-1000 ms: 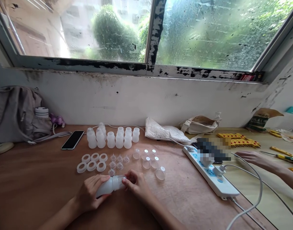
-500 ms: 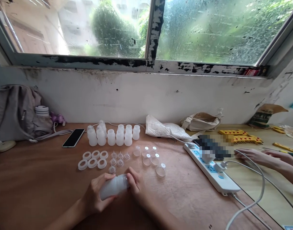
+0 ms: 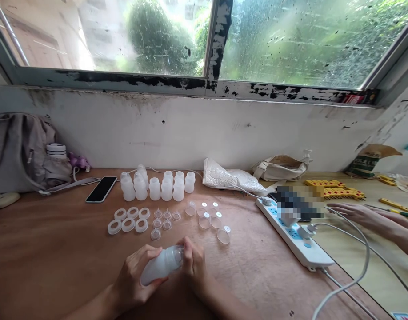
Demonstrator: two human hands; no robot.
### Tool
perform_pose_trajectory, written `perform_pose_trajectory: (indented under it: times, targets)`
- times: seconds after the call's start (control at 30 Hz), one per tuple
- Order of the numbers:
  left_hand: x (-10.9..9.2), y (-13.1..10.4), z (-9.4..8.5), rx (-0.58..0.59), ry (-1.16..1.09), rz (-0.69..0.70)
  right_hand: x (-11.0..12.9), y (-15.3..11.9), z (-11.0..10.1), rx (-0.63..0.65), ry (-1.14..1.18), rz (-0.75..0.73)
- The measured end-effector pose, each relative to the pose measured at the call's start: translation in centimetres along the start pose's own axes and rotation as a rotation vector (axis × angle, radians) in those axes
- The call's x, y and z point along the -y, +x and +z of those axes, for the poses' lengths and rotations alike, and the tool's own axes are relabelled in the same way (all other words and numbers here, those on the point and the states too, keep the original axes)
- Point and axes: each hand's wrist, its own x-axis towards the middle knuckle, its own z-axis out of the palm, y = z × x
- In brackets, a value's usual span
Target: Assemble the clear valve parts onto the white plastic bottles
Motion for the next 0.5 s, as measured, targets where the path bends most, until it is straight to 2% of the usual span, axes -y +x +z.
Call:
perform_pose_trajectory:
  times: [0.27, 0.43, 0.5]
  targets:
    - [0.3, -0.2, 0.5, -0.047, 0.114, 0.046, 0.1, 0.1, 0.5, -0.009, 0.080, 0.143]
    - [0.6, 0.3, 0.6, -0.037, 0.033, -0.110, 0.7, 1.0, 0.6, 0.049, 0.337, 0.333]
    - [0.7, 0.5, 0.2, 0.011, -0.011, -0.157, 0.8, 1.3, 0.6, 0.083, 0.454, 0.345]
